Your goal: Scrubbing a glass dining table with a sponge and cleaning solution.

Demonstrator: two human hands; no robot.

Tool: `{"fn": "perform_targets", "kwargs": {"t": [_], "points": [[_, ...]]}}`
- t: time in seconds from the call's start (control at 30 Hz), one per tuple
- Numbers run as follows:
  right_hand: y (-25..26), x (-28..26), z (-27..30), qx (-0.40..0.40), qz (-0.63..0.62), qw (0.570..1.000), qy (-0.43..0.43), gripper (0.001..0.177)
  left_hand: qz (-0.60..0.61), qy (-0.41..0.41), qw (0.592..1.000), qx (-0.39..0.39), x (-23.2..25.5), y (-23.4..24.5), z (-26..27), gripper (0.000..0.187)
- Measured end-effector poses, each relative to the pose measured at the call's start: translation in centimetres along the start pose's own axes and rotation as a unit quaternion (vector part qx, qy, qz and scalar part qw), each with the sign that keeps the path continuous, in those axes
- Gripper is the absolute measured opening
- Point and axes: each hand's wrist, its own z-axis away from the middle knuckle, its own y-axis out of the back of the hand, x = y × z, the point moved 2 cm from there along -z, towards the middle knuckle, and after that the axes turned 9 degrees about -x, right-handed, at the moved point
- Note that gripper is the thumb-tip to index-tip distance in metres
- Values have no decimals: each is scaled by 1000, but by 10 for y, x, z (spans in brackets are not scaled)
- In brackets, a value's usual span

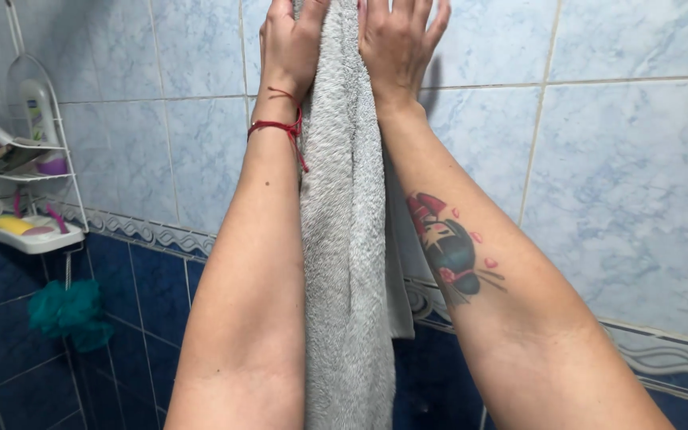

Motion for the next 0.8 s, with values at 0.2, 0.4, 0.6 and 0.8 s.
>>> {"fn": "perform_targets", "kwargs": {"t": [0.2, 0.4, 0.6, 0.8], "points": [[67, 1, 24, -106, 19, 994, 12, 51, -260, 16, 960, 100, 28, -12, 22, 63], [129, 10, 40, -188, -52, 980, 41, 61, -479, -9, 870, 117, 74, -46, 64, 49], [186, 27, 70, -214, -86, 970, 72, 59, -573, 17, 817, 59, 108, -95, 131, 77], [242, 51, 117, -240, -108, 961, 85, 58, -558, 44, 828, 15, 133, -134, 192, 82]]}}
